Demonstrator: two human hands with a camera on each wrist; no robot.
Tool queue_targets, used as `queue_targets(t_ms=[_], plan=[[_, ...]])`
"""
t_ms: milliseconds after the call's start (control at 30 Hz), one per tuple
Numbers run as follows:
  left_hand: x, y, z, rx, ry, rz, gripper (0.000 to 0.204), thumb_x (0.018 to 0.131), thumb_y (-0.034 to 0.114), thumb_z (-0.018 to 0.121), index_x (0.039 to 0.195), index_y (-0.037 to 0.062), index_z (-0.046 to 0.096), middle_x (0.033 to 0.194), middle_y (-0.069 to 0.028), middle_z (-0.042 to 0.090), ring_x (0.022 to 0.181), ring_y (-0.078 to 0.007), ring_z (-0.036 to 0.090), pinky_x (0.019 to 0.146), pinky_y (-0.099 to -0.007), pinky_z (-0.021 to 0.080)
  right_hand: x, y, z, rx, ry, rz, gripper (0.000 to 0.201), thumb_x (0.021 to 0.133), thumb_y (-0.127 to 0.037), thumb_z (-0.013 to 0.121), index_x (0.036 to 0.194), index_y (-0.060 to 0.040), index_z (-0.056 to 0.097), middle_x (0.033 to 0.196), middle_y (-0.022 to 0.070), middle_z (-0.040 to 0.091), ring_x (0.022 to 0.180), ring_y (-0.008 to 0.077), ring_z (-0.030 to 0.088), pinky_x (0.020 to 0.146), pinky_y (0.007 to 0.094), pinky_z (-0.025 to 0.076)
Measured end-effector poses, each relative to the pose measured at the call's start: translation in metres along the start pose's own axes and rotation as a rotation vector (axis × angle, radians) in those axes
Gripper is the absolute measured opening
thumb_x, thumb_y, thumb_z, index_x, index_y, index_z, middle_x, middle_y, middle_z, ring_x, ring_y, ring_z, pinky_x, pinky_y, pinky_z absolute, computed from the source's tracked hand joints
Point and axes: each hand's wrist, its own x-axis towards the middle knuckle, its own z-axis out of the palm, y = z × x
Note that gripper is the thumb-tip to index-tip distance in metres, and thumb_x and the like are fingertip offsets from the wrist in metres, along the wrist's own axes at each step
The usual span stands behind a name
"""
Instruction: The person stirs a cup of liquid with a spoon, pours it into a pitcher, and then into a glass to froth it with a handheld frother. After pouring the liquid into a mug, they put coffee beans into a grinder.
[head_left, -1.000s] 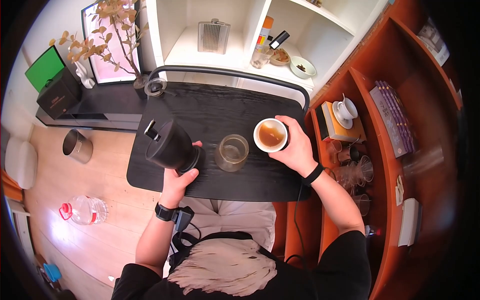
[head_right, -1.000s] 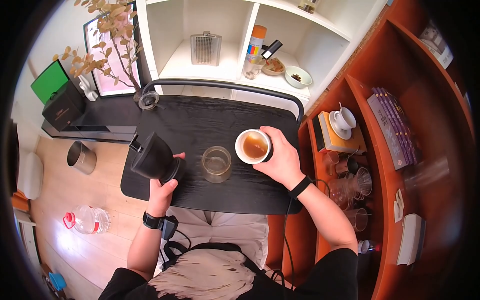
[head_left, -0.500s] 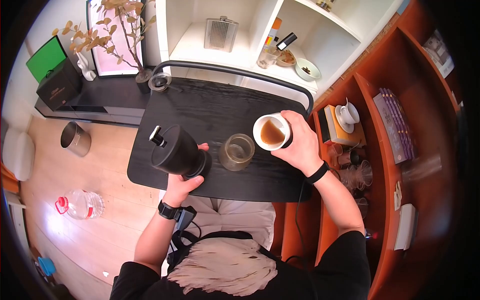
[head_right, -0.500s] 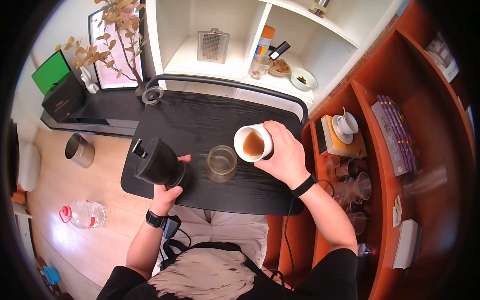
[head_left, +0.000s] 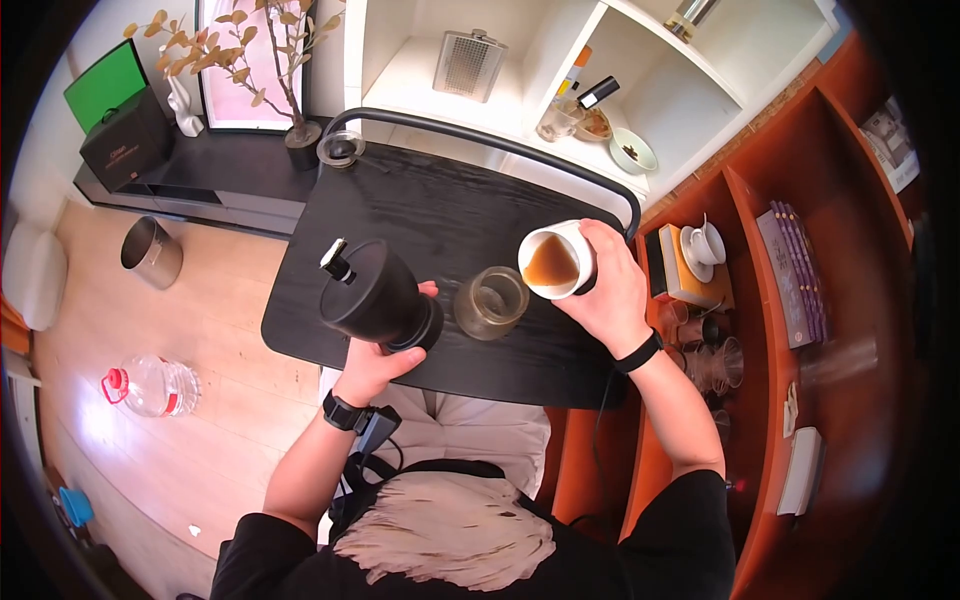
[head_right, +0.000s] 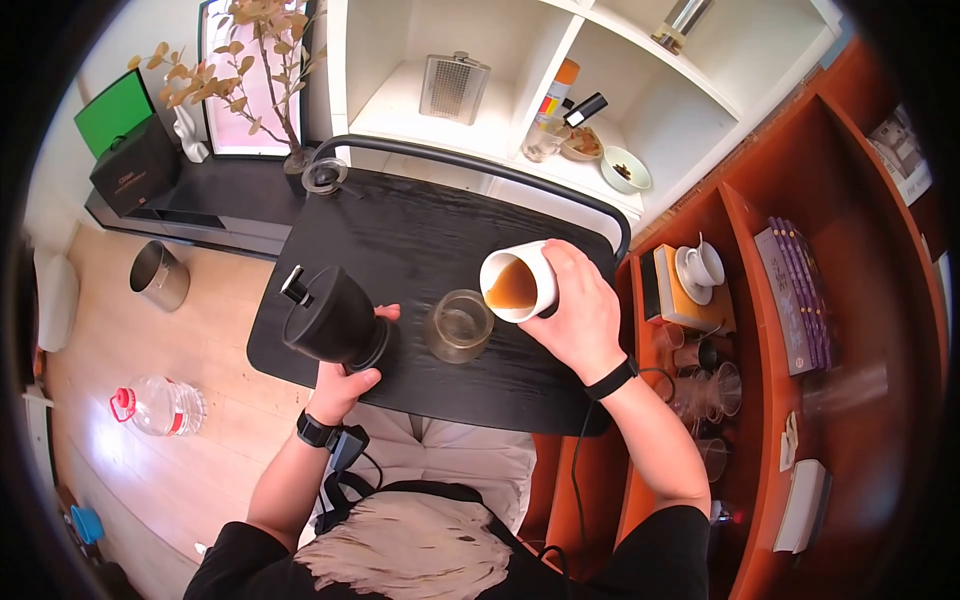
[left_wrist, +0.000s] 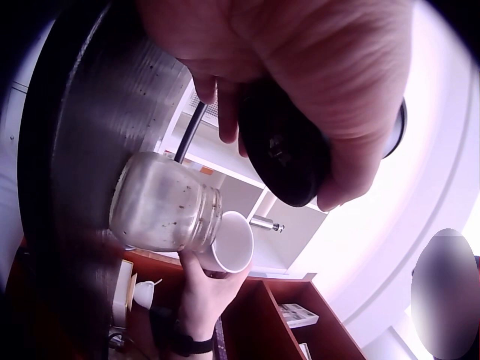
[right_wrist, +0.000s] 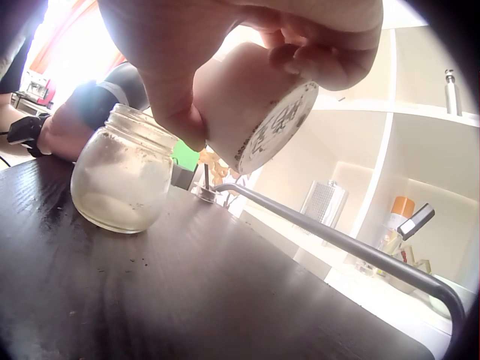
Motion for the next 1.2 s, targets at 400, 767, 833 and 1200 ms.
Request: queue_targets(t_ms=[400,767,833,1200], plan=[[-0.001,0.000,-0.001,-0.022,-0.009,-0.004,0.081,0.080,0.011,0.082,0.150,0.0020,0.044,0.150,-0.0151,0.053,0.134,-0.0204,0.054,0.111,-0.0337,0.044,0.002,-0.001,0.001,0.005,-0.031,-0.030,0.078,0.060,-0.015,0.092,0.128,-0.0102,0.054,0.130,0.0110,0.064,0.111,0.0322,0.067,0.089,0.0414,0.058],[-0.001,-0.001,0.000,-0.021,-0.006,0.005,0.080,0.080,0.011,0.082,0.150,0.0017,0.045,0.150,-0.0154,0.053,0.136,-0.0213,0.053,0.112,-0.0345,0.043,0.005,-0.007,-0.001,-0.068,0.005,-0.116,0.076,0.060,-0.019,0.094,0.126,-0.0100,0.057,0.130,0.0096,0.065,0.102,0.0290,0.068,0.084,0.0394,0.058],[-0.001,-0.001,0.000,-0.028,-0.005,0.003,0.080,0.080,0.011,0.082,0.150,0.0016,0.045,0.150,-0.0155,0.053,0.136,-0.0214,0.053,0.112,-0.0345,0.043,0.006,-0.008,-0.001,-0.103,0.032,-0.143,0.074,0.061,-0.020,0.093,0.125,-0.0095,0.058,0.130,0.0085,0.065,0.097,0.0278,0.068,0.082,0.0380,0.057],[-0.001,0.000,0.001,-0.008,-0.018,0.000,0.079,0.080,0.009,0.081,0.150,0.0014,0.044,0.150,-0.0145,0.052,0.133,-0.0193,0.054,0.110,-0.0330,0.044,0.018,-0.006,-0.011,-0.194,0.063,-0.324,0.070,0.062,-0.015,0.089,0.125,-0.0086,0.060,0.130,0.0068,0.066,0.078,0.0214,0.061,0.071,0.0333,0.051]])
